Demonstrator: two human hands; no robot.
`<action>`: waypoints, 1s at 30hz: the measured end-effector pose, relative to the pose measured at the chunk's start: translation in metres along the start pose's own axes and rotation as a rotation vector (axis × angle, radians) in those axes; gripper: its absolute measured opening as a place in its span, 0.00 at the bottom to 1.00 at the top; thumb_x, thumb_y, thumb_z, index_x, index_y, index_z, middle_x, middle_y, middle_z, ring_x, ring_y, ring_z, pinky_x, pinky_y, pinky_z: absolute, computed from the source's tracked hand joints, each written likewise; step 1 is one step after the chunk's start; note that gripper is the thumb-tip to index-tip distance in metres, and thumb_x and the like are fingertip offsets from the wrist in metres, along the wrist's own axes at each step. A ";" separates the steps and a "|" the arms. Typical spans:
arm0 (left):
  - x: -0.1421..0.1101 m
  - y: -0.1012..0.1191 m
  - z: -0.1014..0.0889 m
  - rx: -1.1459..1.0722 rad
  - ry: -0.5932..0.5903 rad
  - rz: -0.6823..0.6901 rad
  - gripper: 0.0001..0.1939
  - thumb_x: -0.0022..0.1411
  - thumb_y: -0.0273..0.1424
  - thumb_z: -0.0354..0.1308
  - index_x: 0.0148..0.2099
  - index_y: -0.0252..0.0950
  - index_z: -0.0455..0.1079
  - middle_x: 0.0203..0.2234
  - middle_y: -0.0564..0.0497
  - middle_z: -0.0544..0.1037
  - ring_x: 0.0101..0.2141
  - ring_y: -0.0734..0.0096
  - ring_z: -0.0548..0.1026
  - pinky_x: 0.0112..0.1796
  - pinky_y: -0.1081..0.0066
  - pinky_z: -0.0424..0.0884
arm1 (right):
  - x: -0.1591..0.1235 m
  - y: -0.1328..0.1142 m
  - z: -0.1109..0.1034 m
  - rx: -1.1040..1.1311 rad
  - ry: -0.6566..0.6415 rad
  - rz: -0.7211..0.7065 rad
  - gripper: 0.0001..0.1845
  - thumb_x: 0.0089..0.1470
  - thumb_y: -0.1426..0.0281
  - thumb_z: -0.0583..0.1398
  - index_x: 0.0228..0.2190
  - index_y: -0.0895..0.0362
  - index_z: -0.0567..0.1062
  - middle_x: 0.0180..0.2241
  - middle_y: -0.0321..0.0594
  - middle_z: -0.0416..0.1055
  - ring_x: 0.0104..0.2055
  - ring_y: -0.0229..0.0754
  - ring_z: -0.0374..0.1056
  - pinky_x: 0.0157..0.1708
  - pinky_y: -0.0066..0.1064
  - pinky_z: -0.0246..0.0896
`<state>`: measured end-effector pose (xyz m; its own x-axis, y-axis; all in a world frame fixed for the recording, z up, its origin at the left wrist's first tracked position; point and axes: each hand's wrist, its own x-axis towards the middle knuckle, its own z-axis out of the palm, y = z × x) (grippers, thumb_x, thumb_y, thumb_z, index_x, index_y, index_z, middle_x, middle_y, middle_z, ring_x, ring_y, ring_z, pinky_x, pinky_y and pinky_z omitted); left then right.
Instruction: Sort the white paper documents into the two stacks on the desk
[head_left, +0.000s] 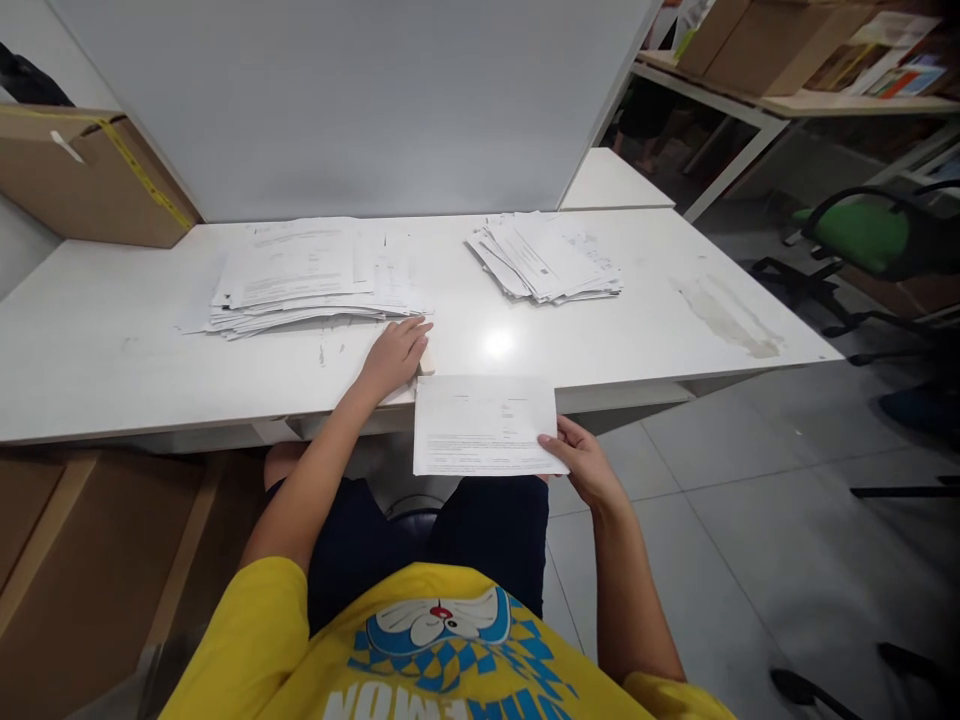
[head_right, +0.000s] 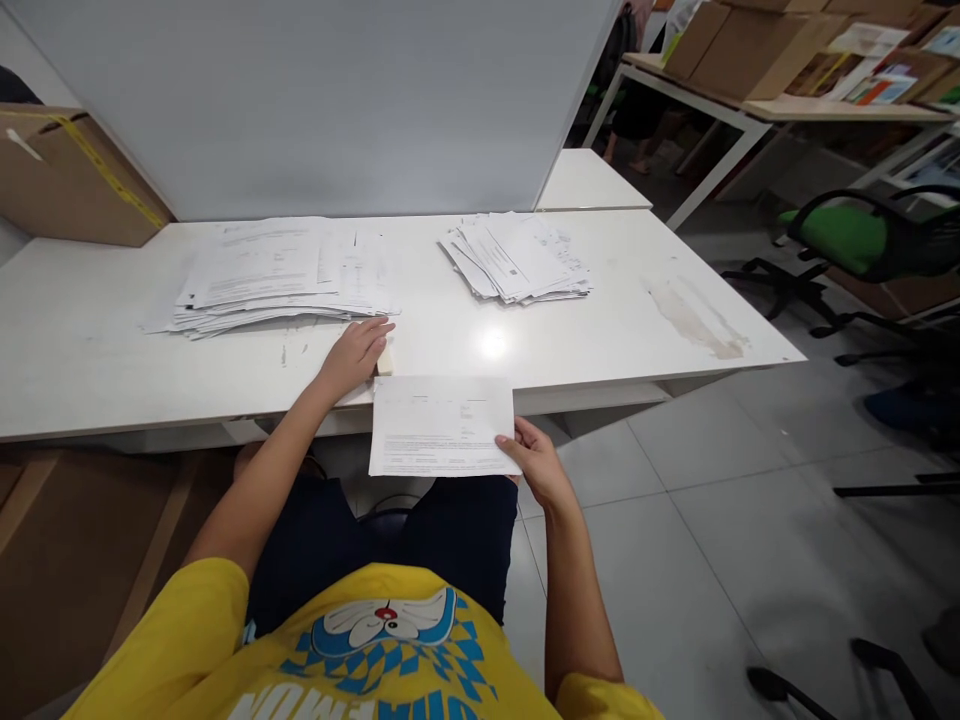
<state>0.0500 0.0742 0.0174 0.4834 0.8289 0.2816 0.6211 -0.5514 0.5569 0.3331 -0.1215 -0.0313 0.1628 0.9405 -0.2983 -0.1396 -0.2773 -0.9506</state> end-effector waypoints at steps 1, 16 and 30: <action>0.000 -0.001 0.001 0.006 -0.002 0.009 0.23 0.72 0.36 0.42 0.60 0.37 0.70 0.62 0.46 0.69 0.62 0.59 0.65 0.63 0.54 0.57 | 0.000 -0.001 -0.002 -0.017 0.007 -0.008 0.35 0.45 0.57 0.70 0.53 0.56 0.74 0.35 0.43 0.79 0.29 0.44 0.71 0.27 0.35 0.67; 0.000 0.000 0.001 0.009 -0.039 -0.014 0.25 0.72 0.39 0.43 0.64 0.37 0.67 0.64 0.44 0.66 0.61 0.56 0.63 0.62 0.53 0.56 | -0.001 -0.021 -0.004 0.021 0.017 0.018 0.32 0.45 0.61 0.68 0.53 0.55 0.76 0.45 0.47 0.79 0.44 0.53 0.75 0.35 0.38 0.70; -0.002 0.004 -0.003 0.002 -0.102 -0.068 0.25 0.72 0.41 0.43 0.65 0.41 0.65 0.65 0.49 0.64 0.62 0.56 0.61 0.64 0.55 0.54 | 0.011 -0.059 -0.003 -0.083 -0.059 0.009 0.23 0.48 0.62 0.66 0.48 0.50 0.79 0.45 0.41 0.79 0.46 0.55 0.75 0.39 0.42 0.72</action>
<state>0.0497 0.0712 0.0214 0.5006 0.8503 0.1623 0.6556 -0.4949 0.5703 0.3455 -0.0953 0.0209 0.1038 0.9472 -0.3035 -0.0590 -0.2987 -0.9525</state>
